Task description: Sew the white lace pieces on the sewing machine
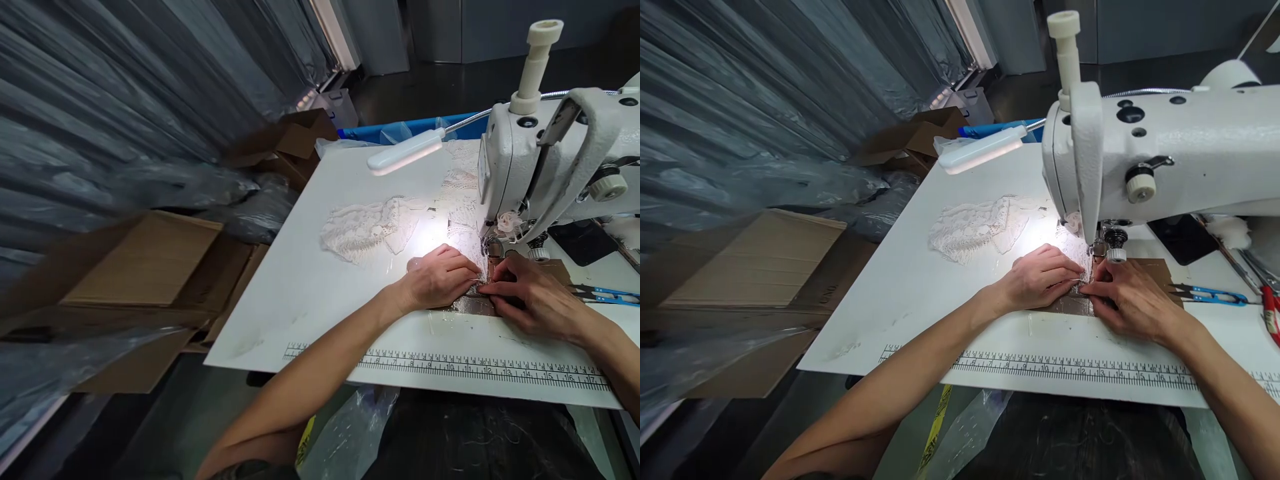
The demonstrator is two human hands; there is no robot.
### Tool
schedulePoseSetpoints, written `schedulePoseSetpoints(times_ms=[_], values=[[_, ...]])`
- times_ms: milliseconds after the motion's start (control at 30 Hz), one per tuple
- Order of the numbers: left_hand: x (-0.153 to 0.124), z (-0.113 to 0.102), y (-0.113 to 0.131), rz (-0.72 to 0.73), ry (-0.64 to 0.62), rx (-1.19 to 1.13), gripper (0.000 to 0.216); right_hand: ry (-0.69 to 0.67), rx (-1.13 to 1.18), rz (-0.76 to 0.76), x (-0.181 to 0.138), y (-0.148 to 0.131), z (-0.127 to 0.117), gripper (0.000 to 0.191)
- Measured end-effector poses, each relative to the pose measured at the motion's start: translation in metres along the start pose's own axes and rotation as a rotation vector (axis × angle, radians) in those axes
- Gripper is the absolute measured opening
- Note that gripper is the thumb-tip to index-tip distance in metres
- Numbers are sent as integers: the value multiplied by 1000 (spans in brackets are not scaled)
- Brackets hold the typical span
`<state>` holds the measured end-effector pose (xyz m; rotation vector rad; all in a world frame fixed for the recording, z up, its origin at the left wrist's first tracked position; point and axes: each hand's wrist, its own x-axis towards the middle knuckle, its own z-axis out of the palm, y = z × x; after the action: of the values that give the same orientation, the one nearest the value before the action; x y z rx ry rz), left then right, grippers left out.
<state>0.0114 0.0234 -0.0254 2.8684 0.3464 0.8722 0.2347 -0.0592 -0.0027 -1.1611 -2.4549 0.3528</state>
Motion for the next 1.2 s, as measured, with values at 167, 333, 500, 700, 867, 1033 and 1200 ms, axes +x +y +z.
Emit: schedulePoseSetpoints(times_ms=[167, 333, 500, 700, 867, 1033, 1200], values=[[-1, -2, -1, 52, -127, 76, 24, -17, 19, 13, 0, -1, -2, 27], [-3, -2, -1, 122, -87, 139, 21, 2, 90, 63, -1, 4, -3, 30], [-3, -2, 0, 149, -56, 207, 22, 135, -74, 239, -5, 16, 9, 39], [0, -4, 5, 157, -84, 217, 27, 134, -126, 203, -8, 20, 22, 39], [1, -6, 6, 188, -55, 221, 27, 136, -125, 207, -10, 22, 24, 39], [1, -7, 8, 193, -132, 255, 29, 136, -123, 199, -9, 21, 19, 37], [0, -11, 15, 193, -217, 247, 27, 114, -120, 82, -7, 20, 14, 34]])
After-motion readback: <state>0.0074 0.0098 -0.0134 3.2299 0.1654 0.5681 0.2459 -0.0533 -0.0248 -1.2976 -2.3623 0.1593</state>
